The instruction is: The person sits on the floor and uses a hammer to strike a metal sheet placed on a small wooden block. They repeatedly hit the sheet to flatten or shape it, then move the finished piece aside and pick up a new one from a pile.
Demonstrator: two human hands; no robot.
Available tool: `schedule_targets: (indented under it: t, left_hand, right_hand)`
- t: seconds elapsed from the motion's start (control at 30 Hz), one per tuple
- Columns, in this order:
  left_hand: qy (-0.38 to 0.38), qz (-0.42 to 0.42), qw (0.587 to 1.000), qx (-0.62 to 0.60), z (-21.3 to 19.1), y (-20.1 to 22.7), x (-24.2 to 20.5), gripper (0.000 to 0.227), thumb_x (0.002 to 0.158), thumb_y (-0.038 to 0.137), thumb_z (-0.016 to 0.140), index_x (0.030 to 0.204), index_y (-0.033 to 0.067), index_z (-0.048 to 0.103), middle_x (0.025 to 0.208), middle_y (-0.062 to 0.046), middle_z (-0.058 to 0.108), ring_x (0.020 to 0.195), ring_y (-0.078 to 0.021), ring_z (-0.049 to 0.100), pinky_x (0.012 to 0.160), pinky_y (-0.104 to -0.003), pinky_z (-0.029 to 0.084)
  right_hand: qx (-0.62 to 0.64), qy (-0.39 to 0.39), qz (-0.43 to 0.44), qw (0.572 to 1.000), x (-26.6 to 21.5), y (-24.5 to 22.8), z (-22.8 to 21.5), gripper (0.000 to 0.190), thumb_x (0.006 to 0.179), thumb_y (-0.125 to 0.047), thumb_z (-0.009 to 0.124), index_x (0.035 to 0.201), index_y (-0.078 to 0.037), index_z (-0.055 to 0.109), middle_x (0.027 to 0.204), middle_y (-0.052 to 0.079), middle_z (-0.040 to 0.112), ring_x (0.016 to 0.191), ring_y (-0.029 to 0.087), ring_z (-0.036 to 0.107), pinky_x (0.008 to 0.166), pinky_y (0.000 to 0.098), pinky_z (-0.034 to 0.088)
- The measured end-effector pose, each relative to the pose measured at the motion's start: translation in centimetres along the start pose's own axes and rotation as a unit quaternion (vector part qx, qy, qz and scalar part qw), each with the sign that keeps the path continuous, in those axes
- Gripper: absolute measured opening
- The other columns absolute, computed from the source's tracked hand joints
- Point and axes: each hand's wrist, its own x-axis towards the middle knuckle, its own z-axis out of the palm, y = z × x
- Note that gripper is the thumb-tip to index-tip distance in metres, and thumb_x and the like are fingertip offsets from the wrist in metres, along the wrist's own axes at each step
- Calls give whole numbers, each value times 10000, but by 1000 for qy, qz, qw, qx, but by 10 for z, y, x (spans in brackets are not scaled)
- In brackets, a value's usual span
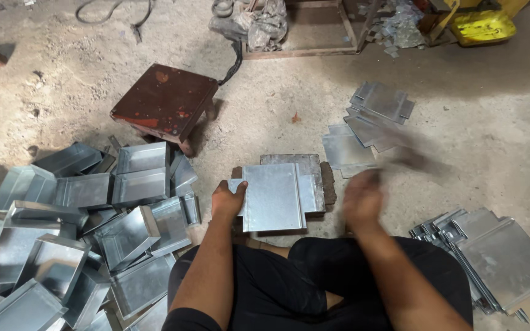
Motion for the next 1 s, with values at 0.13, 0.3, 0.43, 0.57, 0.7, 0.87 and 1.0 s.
schedule_targets:
  t: [0.13, 0.3, 0.43, 0.57, 0.7, 0.87, 1.0]
  left_hand:
    - [1, -7, 1000, -5, -1, -3, -2, 802, 847, 595, 711, 1300, -54, 582, 1270, -313, 638, 1209, -443, 620, 1019, -470, 510]
    - [16, 3, 1000, 2, -1, -2, 7, 828, 830, 599, 735, 1312, -54, 570, 1287, -314, 618, 1222, -442, 601, 1024, -467, 496]
    - [10, 8, 1000, 0, 8, -8, 1, 806, 837, 596, 722, 1297, -53, 593, 1268, -307, 643, 1217, -437, 616, 1029, -462, 502]
    - [13, 13, 1000, -13, 4, -1, 5, 813, 831, 587, 727, 1301, -61, 581, 1259, -312, 637, 1201, -439, 617, 1012, -465, 503]
    - [4, 13, 1000, 7, 2, -3, 1, 826, 847, 609, 714, 1296, -72, 584, 1255, -313, 648, 1198, -438, 628, 1011, -462, 514]
    - [12, 5, 1000, -17, 0, -1, 1, 820, 823, 599, 729, 1292, -60, 591, 1246, -315, 643, 1189, -442, 627, 995, -469, 516]
    - [25, 31, 999, -11, 2, -3, 8, 795, 825, 601, 734, 1248, -62, 615, 1232, -319, 650, 1179, -449, 629, 998, -470, 513]
  right_hand:
    - [4, -163, 114, 980, -22, 21, 34, 369, 1049, -345, 583, 1200, -14, 643, 798, 219, 717, 717, 343, 698, 662, 451, 547]
    - [193, -13, 175, 965, 14, -28, -44, 243, 1017, -234, 634, 1160, -38, 629, 792, 111, 682, 660, 178, 656, 597, 333, 543]
    - [405, 144, -196, 881, 52, -57, -121, 230, 1182, -265, 551, 1250, -81, 429, 745, 40, 565, 531, 92, 548, 514, 276, 462]
    - [486, 249, -266, 795, 52, -47, -116, 195, 1172, -355, 533, 1217, -190, 440, 686, 37, 537, 462, 114, 516, 483, 310, 445]
    - [178, 159, -163, 957, 8, -28, -29, 251, 1135, -298, 417, 1151, -65, 508, 824, 120, 608, 647, 250, 597, 579, 355, 492]
    - [70, -204, 176, 961, -20, -11, 7, 368, 970, -370, 628, 1050, -15, 675, 692, 177, 713, 622, 281, 686, 620, 394, 531]
    - [182, -44, 107, 976, 8, -25, -44, 308, 1000, -333, 619, 1029, -33, 680, 700, 90, 636, 571, 180, 563, 525, 334, 456]
